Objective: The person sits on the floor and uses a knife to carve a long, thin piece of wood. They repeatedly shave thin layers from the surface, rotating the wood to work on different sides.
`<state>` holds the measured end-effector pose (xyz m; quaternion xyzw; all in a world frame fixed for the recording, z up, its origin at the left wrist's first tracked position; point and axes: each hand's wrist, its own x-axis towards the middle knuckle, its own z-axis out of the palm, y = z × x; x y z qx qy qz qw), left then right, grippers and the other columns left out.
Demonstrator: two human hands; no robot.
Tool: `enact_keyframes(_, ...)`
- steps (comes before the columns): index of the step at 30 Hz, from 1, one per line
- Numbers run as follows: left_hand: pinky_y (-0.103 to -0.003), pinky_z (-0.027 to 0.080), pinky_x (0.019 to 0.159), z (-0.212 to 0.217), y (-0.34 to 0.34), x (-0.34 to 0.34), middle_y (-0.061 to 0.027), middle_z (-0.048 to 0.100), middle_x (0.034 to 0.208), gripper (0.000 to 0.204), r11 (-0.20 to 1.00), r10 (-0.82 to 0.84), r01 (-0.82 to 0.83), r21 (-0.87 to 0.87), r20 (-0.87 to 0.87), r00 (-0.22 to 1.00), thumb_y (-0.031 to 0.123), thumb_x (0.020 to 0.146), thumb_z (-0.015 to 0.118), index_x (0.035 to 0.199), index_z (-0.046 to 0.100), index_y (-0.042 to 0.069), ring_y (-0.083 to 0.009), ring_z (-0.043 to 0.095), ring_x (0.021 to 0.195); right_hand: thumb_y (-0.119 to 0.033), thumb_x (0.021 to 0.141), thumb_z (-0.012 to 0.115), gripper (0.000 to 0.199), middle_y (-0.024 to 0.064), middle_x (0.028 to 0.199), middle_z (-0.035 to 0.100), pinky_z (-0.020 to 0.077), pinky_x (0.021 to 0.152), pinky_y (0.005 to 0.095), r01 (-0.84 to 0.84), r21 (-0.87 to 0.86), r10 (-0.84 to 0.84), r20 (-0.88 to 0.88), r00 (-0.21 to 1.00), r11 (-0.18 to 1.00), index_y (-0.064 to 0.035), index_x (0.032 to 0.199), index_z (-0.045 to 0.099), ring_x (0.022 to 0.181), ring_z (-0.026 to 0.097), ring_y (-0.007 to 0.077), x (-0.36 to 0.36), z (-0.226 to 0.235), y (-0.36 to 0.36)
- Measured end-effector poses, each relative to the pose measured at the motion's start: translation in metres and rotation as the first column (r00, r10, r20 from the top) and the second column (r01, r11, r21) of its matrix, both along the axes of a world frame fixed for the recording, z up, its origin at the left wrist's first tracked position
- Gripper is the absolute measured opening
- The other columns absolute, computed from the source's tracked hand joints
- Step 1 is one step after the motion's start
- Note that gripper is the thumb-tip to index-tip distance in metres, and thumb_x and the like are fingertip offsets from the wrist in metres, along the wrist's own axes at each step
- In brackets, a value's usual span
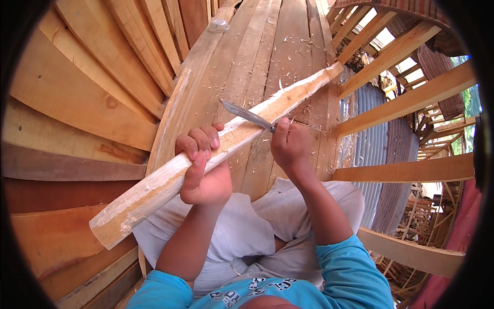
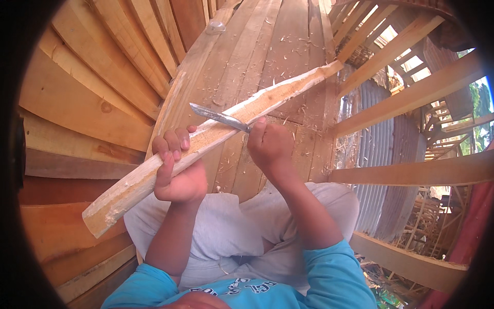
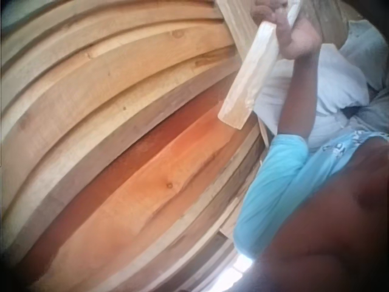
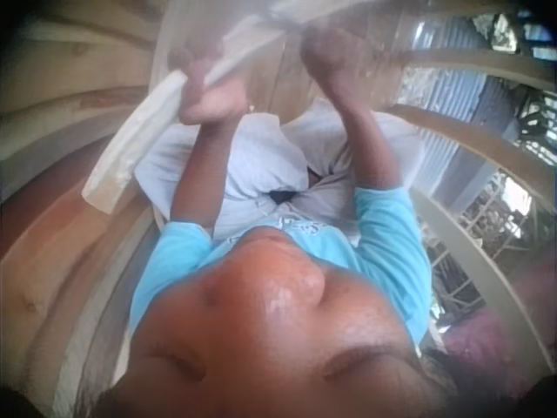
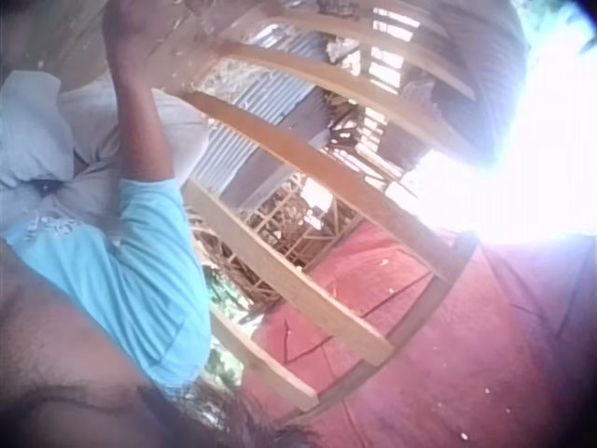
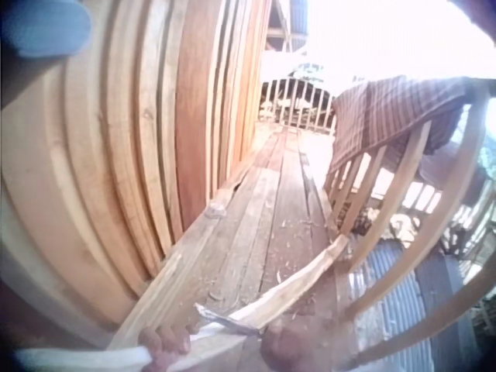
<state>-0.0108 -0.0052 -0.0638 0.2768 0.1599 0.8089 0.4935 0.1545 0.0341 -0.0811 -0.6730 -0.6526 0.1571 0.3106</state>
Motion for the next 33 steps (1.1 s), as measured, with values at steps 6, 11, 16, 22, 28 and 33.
enact_keyframes(6,-0.045,0.030,0.108,0.002,-0.001,-0.009,0.0025,0.038,0.075,0.020,0.997,0.030,-0.025,-0.070,0.073,0.997,0.017,0.076,0.059,0.079,0.039,0.017,-0.0158,0.044,0.084,-0.031,0.094,0.032,0.049,0.0265,0.089,0.067,0.0499,0.073,0.0530,0.176,-0.096,-0.142,0.284,0.948,0.980,0.0021,0.081,0.067,0.082,0.064,0.0443,0.038,-0.016,0.033)
enact_keyframes(11,-0.043,0.031,0.103,0.012,-0.007,0.012,0.0014,0.037,0.076,0.026,0.986,-0.060,0.093,0.139,-0.229,0.972,0.020,0.074,0.063,0.079,0.038,0.017,-0.0154,0.041,0.082,-0.037,0.093,0.030,0.058,0.0351,0.113,0.060,0.0434,0.096,0.0497,0.491,-0.291,-0.484,0.101,0.869,0.821,0.0070,0.104,0.066,0.108,0.058,0.0493,0.134,-0.053,0.067)
enact_keyframes(16,-0.045,0.032,0.108,0.010,0.004,-0.011,0.0014,0.038,0.076,0.022,0.999,-0.033,0.034,-0.039,0.036,0.999,0.017,0.076,0.062,0.080,0.041,0.016,-0.0165,0.045,0.085,-0.038,0.093,0.030,0.059,0.0370,0.106,0.060,0.0420,0.097,0.0507,0.344,-0.304,-0.361,0.001,0.933,0.889,0.0094,0.101,0.065,0.108,0.057,0.0498,0.095,-0.027,0.057)
enact_keyframes(22,-0.044,0.032,0.109,0.009,0.003,-0.029,0.0019,0.039,0.074,0.022,0.994,-0.010,0.028,-0.103,0.166,0.986,0.014,0.072,0.062,0.080,0.041,0.016,-0.0167,0.045,0.083,-0.035,0.094,0.033,0.055,0.0329,0.087,0.063,0.0461,0.083,0.0544,0.070,-0.332,-0.098,-0.068,0.993,0.941,0.0072,0.080,0.066,0.087,0.061,0.0501,0.029,0.001,0.020)
enact_keyframes(28,-0.044,0.032,0.108,0.004,0.001,-0.017,0.0015,0.039,0.075,0.021,0.990,-0.027,0.051,-0.134,0.179,0.983,0.013,0.072,0.060,0.079,0.041,0.016,-0.0173,0.045,0.084,-0.033,0.094,0.037,0.052,0.0321,0.082,0.063,0.0472,0.078,0.0549,0.102,-0.235,-0.105,-0.002,0.994,0.967,0.0050,0.074,0.066,0.083,0.062,0.0482,0.018,-0.008,0.011)
enact_keyframes(33,-0.046,0.031,0.110,-0.008,0.005,-0.017,0.0008,0.039,0.075,0.020,0.995,-0.066,0.075,-0.068,0.123,0.990,0.013,0.073,0.060,0.079,0.041,0.016,-0.0178,0.045,0.086,-0.033,0.092,0.035,0.053,0.0328,0.092,0.065,0.0464,0.086,0.0545,0.362,-0.171,-0.369,-0.010,0.930,0.917,0.0071,0.086,0.068,0.093,0.062,0.0488,0.068,-0.028,0.045)
